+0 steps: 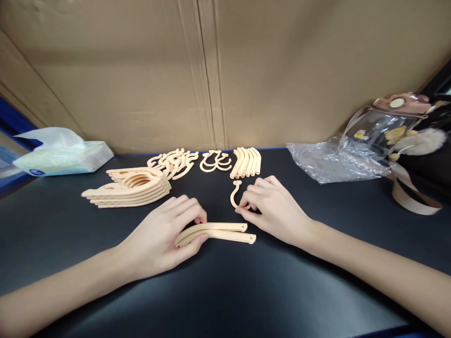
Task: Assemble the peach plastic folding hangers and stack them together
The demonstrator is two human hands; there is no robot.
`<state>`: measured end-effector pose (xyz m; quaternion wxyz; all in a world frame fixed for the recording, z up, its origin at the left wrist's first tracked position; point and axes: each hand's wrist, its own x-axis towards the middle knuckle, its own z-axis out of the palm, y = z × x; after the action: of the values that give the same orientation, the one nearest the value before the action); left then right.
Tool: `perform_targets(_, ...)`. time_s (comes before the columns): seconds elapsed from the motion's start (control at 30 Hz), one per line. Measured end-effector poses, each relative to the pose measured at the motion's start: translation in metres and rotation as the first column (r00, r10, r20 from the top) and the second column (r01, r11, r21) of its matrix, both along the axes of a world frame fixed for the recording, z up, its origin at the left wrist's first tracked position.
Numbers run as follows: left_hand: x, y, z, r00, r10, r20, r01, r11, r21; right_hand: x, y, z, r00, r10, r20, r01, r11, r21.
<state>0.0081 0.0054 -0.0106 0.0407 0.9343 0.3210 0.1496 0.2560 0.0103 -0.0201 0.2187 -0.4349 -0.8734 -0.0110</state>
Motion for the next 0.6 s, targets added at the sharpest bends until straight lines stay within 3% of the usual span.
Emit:
perform_targets(0.43,-0.0021,0.0004,-0.0007,0.999,-0.01,0.033,0.009,0.999,0.041,0.0005,0.0006,0.0019,0.999,0.031,-0.01,-0.031,1.0,-0.002)
perform_targets(0.6,0.0002,-0.0046,0.0061,0.999,0.0,0.053,-0.008,0.987,0.162,0.0001,-0.0003,0.0025,0.999,0.044,-0.011,-0.044,0.999,0.018)
